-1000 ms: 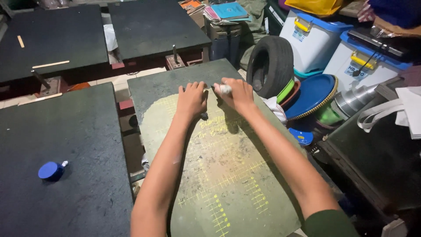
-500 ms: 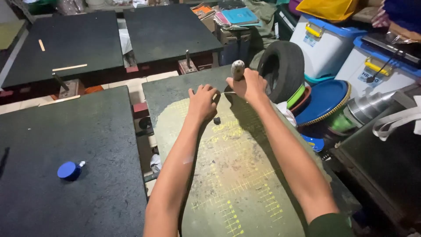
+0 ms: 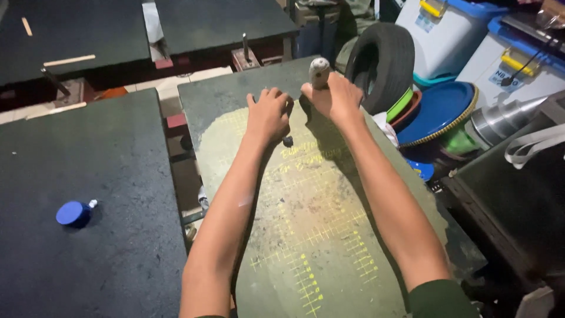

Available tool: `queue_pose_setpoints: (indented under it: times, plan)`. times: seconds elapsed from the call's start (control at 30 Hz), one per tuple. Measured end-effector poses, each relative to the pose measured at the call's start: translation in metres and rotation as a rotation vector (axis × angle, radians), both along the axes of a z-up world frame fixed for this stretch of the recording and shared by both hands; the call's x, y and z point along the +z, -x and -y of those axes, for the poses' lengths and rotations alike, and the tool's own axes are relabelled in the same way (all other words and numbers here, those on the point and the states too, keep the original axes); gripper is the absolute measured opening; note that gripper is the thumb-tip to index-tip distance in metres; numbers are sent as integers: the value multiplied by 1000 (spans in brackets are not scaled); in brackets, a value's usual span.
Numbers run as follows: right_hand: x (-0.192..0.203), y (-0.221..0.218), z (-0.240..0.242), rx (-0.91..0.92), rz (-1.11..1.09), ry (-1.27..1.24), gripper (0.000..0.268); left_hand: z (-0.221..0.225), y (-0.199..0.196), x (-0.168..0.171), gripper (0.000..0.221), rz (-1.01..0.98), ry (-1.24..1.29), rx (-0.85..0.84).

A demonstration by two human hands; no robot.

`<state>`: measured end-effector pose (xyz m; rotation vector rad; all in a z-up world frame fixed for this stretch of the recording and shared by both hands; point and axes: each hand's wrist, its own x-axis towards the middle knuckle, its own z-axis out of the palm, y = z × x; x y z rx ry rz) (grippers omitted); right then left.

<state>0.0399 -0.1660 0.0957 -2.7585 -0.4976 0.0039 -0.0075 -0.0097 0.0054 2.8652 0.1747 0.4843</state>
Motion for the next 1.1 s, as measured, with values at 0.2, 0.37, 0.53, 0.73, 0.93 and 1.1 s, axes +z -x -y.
queue_pose_setpoints:
  times: [0.2, 0.37, 0.53, 0.73, 0.93, 1.1]
  plan:
    - [-31, -13, 0, 79, 234, -386, 36, 3, 11, 17, 34, 71, 143, -81]
    - [-53, -36, -3, 464, 220, -837, 20, 0, 7, 12, 30, 70, 163, -94]
    - [-50, -37, 0, 535, 213, -927, 20, 0, 6, 11, 31, 93, 154, -100]
    - [-52, -29, 1, 573, 318, -861, 12, -1, 3, 9, 30, 89, 169, -86]
    - [-60, -15, -5, 489, 299, -910, 11, 0, 3, 1, 31, 131, 127, -95]
    - [-60, -16, -4, 500, 274, -893, 11, 2, 3, 3, 39, 73, 13, -93]
